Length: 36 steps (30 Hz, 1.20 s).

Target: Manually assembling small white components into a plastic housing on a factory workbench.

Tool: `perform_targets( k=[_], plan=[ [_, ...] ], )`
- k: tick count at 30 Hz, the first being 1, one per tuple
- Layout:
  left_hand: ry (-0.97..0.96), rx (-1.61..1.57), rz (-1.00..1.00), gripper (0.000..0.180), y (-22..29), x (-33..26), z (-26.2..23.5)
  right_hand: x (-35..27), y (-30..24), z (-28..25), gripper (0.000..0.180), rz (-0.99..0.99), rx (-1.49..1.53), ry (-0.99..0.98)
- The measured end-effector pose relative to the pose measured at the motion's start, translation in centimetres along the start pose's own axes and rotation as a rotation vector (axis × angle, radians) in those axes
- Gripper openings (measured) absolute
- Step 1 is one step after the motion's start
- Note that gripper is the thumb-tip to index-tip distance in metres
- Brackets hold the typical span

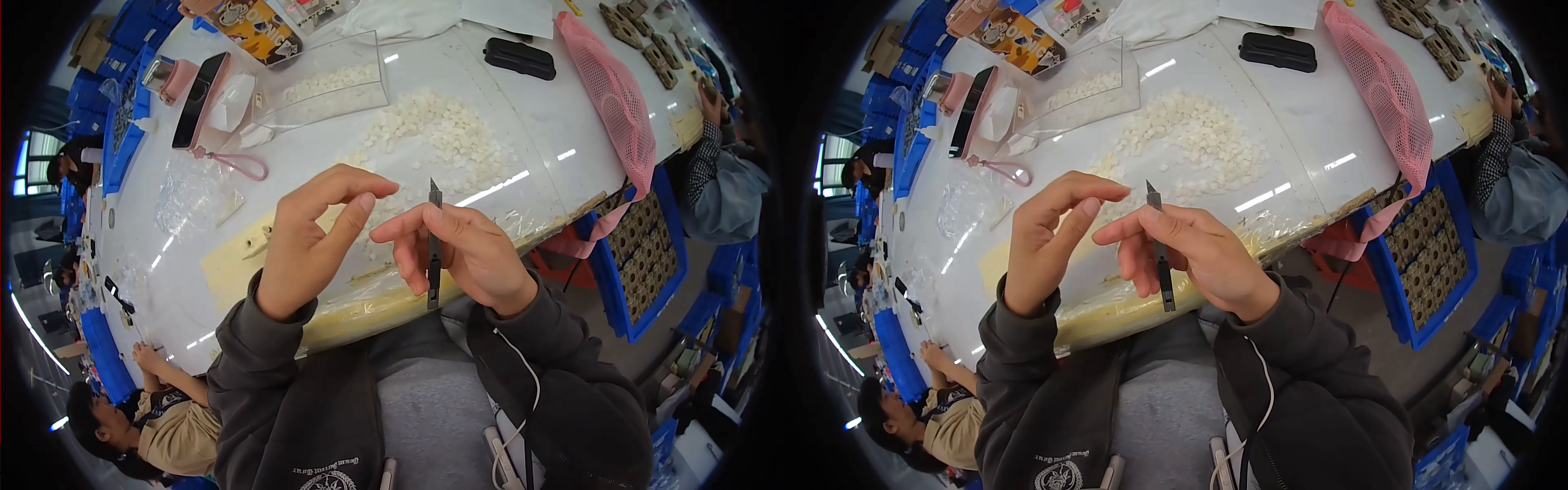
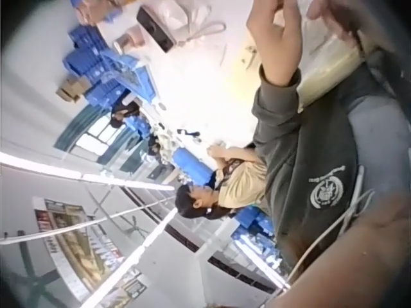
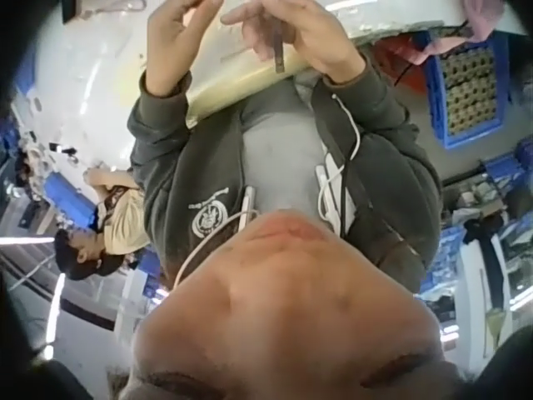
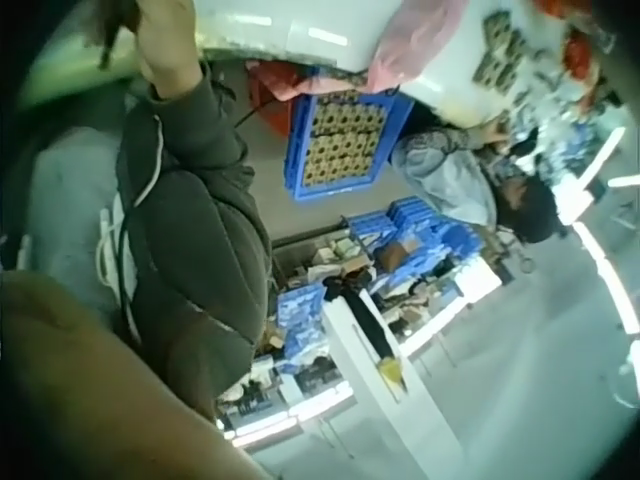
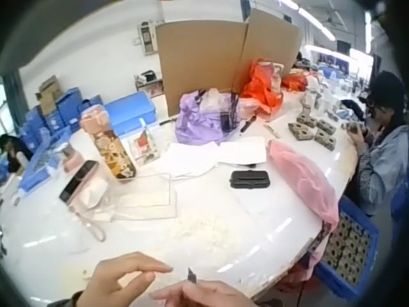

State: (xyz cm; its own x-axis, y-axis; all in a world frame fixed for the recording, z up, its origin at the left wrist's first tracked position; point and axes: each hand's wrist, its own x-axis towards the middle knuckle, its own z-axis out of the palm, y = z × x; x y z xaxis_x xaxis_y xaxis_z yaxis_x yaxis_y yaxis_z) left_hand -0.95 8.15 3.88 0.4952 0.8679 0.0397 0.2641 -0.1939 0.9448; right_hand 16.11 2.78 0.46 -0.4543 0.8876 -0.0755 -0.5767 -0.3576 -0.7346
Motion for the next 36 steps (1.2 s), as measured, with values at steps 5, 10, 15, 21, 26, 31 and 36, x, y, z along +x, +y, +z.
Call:
perform_targets(
  k=[5, 10, 15, 21, 26, 31, 36],
  plan=[
    [0.079, -0.013, -0.096, 0.012, -0.6, -2.2, 1.1, -0.3, -0.7, -0.4, 0.04, 0.166, 0.04, -0.071],
    [0.21, 0.272, -0.144, 0.011, -1.7, -4.6, 2.5, -0.9, -1.6, -0.1, 0.036, 0.105, -0.415, 0.12],
    [0.227, 0.387, -0.142, 0.014, -2.3, -5.7, 4.3, -1.4, -1.7, 0.0, 0.036, 0.104, -0.682, 0.187],
    [0.247, 0.457, -0.14, 0.017, -2.8, -5.2, 5.1, -1.3, -1.7, 0.4, 0.035, 0.141, -0.737, 0.161],
    [0.302, 0.267, -0.143, 0.016, -2.6, -5.3, 5.3, -1.2, -1.3, 1.0, 0.029, 0.097, -0.832, 0.178],
    [0.51, 0.077, 0.0, 0.015, -1.6, -5.6, 6.1, -0.7, -0.8, 2.1, 0.018, 0.112, -0.72, 0.216],
    [0.657, 0.29, 0.264, 0.014, -1.5, -6.2, 6.4, -0.6, -0.9, 1.2, 0.01, 0.295, -0.32, 0.163]
  ],
)
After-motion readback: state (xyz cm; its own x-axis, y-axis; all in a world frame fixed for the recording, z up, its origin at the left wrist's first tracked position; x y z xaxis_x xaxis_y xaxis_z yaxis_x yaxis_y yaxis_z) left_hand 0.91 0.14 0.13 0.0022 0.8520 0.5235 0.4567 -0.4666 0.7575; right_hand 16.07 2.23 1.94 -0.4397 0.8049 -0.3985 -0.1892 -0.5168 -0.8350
